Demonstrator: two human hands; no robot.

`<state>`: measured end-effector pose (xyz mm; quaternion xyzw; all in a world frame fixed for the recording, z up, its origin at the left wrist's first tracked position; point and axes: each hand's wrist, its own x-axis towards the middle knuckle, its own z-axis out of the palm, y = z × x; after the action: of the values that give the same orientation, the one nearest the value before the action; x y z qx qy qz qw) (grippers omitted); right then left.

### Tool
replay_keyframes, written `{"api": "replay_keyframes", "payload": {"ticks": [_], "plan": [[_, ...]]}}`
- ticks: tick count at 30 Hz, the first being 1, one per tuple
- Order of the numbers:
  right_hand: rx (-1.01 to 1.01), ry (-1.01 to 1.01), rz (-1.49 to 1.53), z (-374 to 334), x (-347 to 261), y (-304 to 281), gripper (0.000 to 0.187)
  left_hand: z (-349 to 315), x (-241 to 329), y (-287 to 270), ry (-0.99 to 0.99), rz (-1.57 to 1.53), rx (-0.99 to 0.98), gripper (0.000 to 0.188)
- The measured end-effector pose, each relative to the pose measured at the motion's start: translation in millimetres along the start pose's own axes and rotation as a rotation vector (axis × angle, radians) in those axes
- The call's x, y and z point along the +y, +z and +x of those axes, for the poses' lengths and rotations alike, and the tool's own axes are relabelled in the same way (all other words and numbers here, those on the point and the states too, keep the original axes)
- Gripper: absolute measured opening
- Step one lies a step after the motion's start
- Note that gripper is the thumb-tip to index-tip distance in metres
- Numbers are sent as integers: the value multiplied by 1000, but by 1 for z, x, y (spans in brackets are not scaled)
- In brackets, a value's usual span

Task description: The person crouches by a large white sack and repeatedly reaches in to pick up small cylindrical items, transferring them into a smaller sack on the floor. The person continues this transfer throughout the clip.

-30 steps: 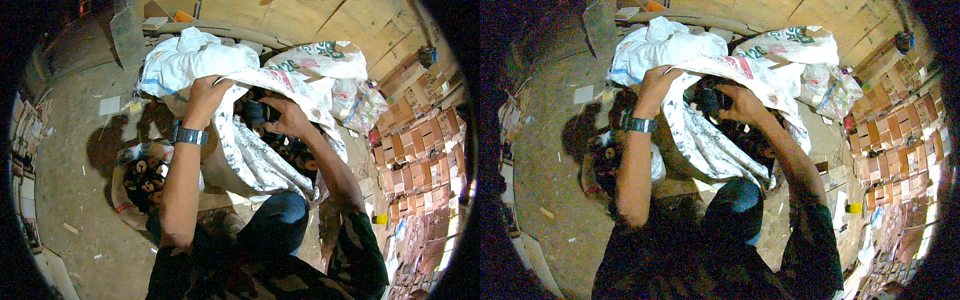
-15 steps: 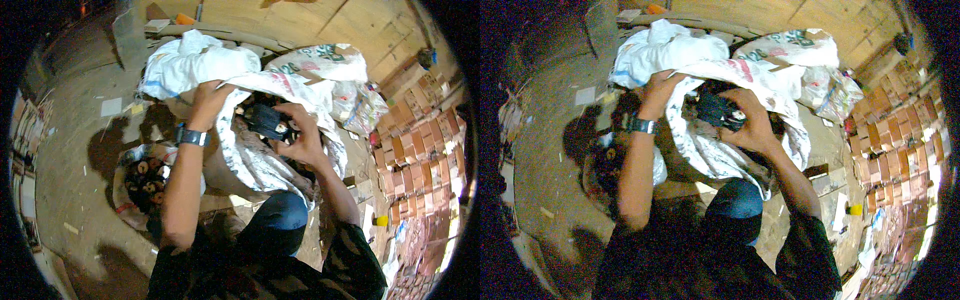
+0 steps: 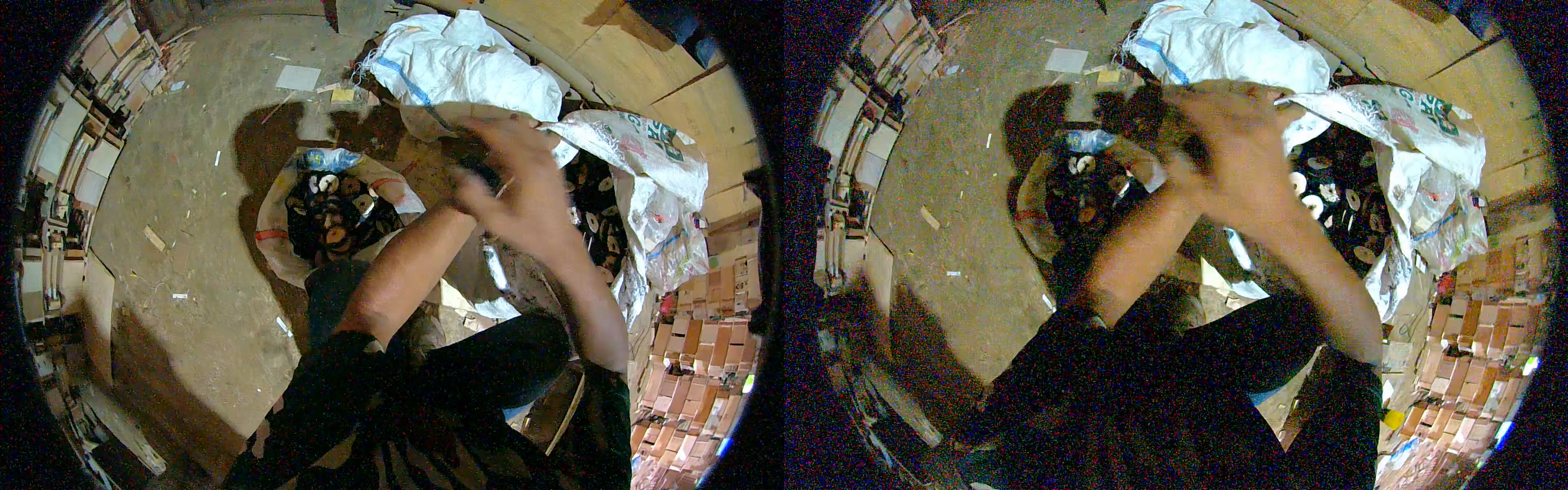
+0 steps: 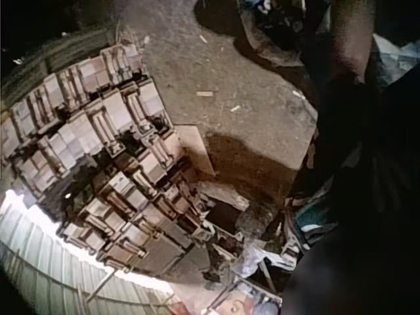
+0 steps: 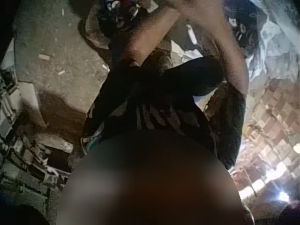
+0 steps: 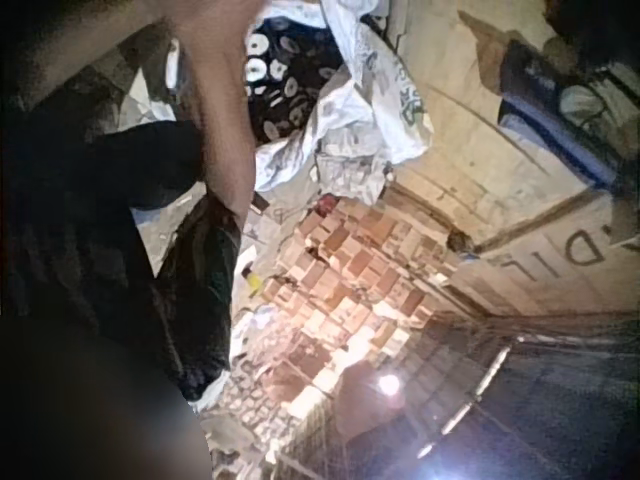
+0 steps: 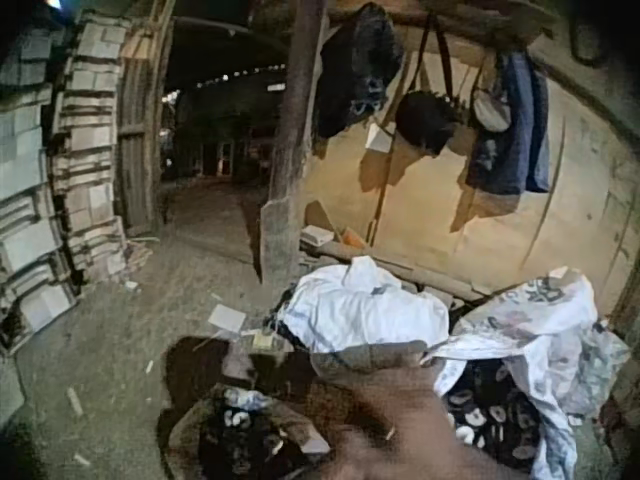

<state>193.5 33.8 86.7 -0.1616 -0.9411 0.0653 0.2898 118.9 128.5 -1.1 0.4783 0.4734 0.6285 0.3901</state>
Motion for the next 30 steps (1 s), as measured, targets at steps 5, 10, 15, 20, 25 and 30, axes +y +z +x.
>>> {"api": "replay_keyframes", "payload": {"ticks": [5,10,15,20,25,30], "plan": [[44,635,99,-78,64,-68,28,5,3,0,43,-26,20,38],[-328,614,-511,-138,121,-84,29,-2,20,-6,100,-21,-144,26],[-309,765,-568,-146,162,-79,44,-10,37,-9,-52,-23,-152,35],[-350,876,-532,-119,172,-52,48,-13,44,-3,-96,-96,-97,35],[-447,947,-610,-100,170,-19,57,-17,49,-1,-105,-132,-102,32],[-409,965,-636,-106,165,-22,55,-14,47,-4,-135,-125,-119,31]]}}
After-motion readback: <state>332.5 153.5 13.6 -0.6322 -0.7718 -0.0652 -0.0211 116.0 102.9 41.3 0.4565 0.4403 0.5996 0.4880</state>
